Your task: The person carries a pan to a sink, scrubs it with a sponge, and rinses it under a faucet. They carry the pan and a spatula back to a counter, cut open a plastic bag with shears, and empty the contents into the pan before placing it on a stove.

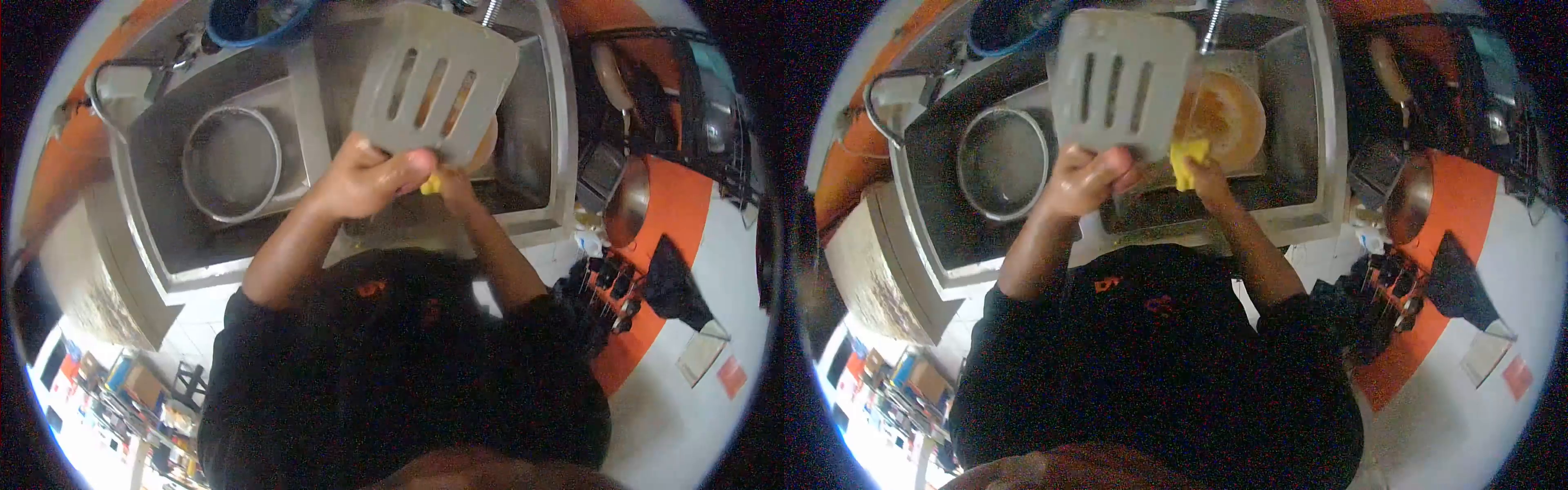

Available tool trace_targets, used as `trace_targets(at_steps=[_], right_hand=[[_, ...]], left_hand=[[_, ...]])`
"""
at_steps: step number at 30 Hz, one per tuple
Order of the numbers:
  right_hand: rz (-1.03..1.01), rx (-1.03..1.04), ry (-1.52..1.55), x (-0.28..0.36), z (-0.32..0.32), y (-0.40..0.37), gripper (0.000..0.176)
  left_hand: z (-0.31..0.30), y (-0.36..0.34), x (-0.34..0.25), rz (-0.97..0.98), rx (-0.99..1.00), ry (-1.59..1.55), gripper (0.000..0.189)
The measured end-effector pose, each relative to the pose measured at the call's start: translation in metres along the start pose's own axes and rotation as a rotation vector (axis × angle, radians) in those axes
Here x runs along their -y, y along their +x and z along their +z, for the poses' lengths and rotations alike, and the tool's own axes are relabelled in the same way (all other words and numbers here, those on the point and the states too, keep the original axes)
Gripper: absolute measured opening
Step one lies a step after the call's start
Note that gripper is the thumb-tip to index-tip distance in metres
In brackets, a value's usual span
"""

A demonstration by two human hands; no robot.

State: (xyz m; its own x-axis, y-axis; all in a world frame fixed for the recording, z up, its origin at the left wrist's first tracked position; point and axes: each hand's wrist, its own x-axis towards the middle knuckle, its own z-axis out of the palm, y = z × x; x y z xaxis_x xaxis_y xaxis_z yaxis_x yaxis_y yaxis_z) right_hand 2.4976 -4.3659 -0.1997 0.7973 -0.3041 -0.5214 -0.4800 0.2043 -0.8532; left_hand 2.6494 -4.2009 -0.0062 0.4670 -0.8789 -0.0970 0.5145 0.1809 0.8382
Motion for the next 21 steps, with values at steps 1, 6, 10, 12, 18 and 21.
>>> trace_targets(at_steps=[1, 6, 10, 12, 18, 21], right_hand=[[-0.018, -0.018, 0.03, 0.009, 0.011, 0.002, 0.026], [0.182, 0.054, 0.58, -0.008, 0.036, 0.044, 0.026], [0.249, 0.207, 1.127, -0.033, 0.043, 0.07, 0.027], [0.211, 0.236, 1.063, -0.019, 0.05, 0.074, 0.029], [0.378, 0.156, 0.901, 0.014, 0.061, 0.067, 0.035], [0.36, -0.054, 0.598, 0.004, 0.047, 0.07, 0.03]], left_hand=[[0.005, -0.008, -0.007, 0.081, -0.028, 0.066, 0.025], [0.0, -0.032, -0.021, 0.21, 0.003, 0.208, 0.041], [-0.017, -0.057, -0.038, 0.158, -0.076, 0.428, 0.041], [-0.042, -0.083, -0.053, 0.122, -0.218, 0.664, 0.038], [-0.143, -0.22, -0.061, -0.153, -1.019, 0.965, 0.031], [-0.212, -0.32, -0.057, -0.119, -1.38, 1.069, 0.028]])
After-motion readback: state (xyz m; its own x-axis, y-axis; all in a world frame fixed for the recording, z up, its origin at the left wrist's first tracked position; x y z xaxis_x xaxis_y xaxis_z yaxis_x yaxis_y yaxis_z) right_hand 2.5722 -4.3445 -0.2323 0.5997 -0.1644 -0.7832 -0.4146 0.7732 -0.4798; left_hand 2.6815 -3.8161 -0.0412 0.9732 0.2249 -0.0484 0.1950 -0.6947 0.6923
